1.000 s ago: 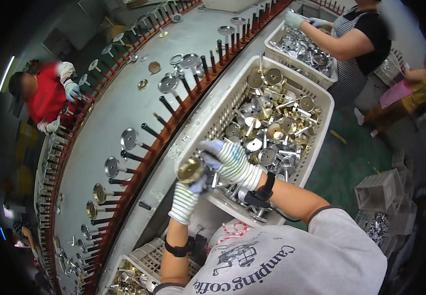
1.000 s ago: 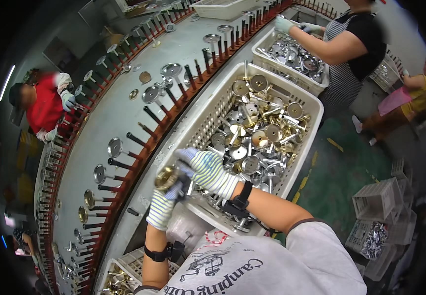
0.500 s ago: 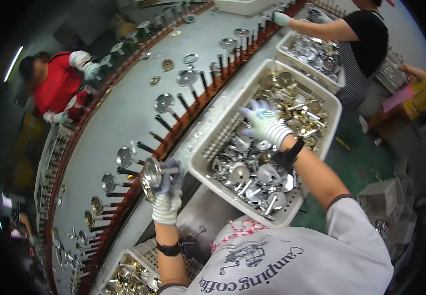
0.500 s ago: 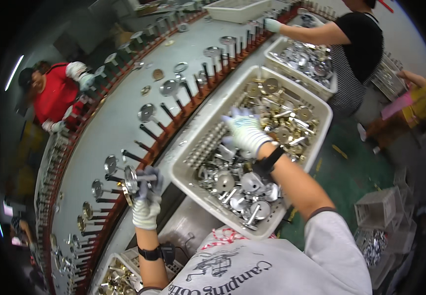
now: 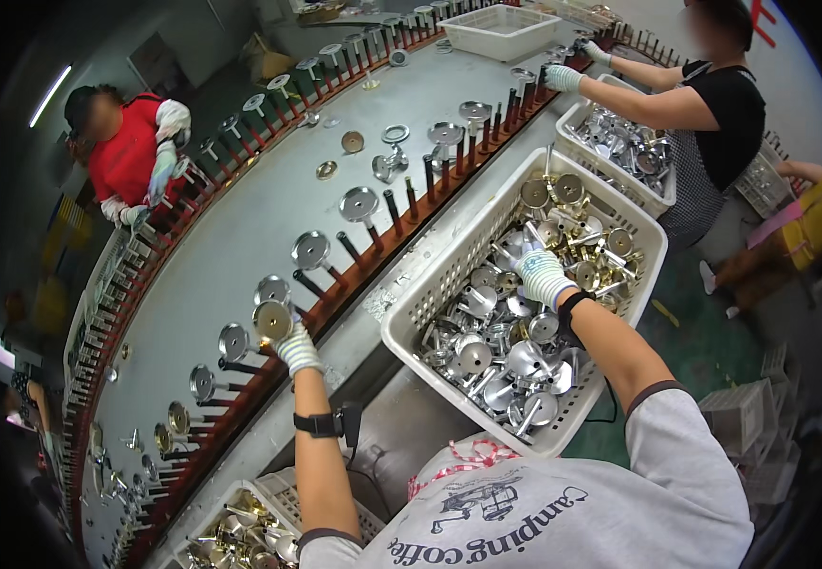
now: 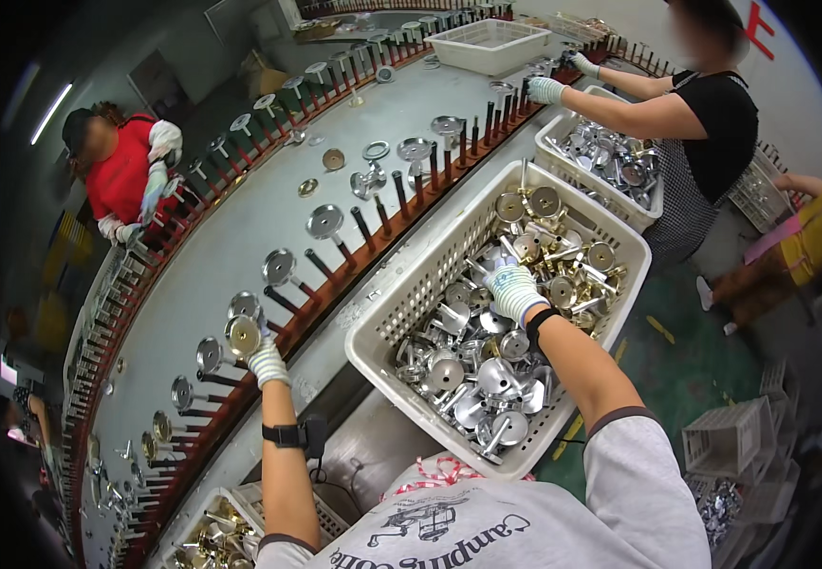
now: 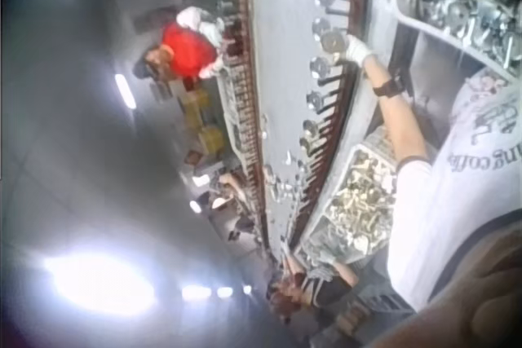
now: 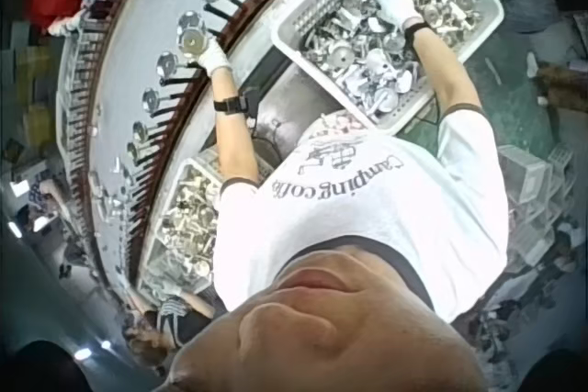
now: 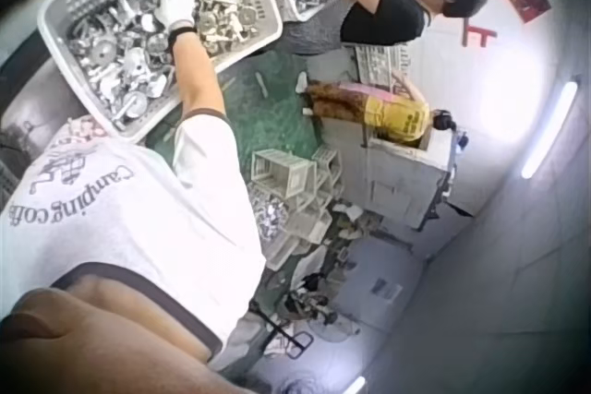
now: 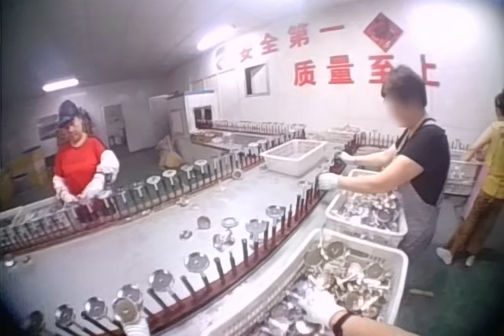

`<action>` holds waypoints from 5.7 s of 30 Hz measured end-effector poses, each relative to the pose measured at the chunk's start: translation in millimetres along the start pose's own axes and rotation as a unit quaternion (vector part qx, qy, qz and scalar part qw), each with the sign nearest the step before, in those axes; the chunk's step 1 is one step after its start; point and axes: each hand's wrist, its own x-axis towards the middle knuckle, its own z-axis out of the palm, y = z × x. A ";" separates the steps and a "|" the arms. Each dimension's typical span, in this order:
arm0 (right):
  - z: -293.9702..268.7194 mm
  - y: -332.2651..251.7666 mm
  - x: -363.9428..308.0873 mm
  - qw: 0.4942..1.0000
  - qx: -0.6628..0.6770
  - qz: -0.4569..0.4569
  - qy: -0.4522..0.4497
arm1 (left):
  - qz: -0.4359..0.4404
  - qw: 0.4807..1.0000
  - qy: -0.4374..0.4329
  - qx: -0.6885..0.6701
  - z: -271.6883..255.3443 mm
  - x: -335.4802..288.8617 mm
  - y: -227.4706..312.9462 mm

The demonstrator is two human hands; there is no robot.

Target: The person repeatedly picks small metal hardware pieces from a white basket and places them onto vertical pegs along a long assembly table. They handle the items one at a time, alternating between reaching into the basket and placing pieces on the pegs.

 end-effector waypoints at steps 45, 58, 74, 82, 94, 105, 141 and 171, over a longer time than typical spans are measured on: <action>-52.1 -86.6 -36.0 0.729 0.652 -0.063 0.200 | 0.341 0.782 -0.430 0.297 82.4 -196.7 241.8; -62.4 -78.3 -51.0 0.309 0.944 -0.060 -0.100 | -0.084 0.905 -0.369 -0.196 95.9 -130.4 165.5; -71.6 -79.4 -47.2 0.293 0.949 -0.046 -0.105 | 0.127 0.954 -0.225 0.151 173.0 -8.5 85.0; -52.7 -82.0 -38.0 0.235 0.968 -0.033 -0.085 | 0.142 0.916 -0.350 0.134 98.2 -116.0 166.2; -55.9 -83.5 -42.7 0.423 0.903 -0.003 0.066 | 0.279 0.782 -0.488 0.271 60.6 -156.2 188.1; -66.4 -106.5 -42.6 0.793 0.401 -0.265 0.373 | -0.246 0.779 -0.572 -0.079 63.2 -183.2 186.8; -26.1 69.0 -34.4 0.969 0.177 -0.006 -0.173 | -0.011 0.998 -0.062 0.009 -0.6 -41.5 39.4; -61.8 -67.6 -34.2 0.077 0.983 0.011 -0.166 | 0.052 0.947 -0.232 0.216 132.6 7.5 38.0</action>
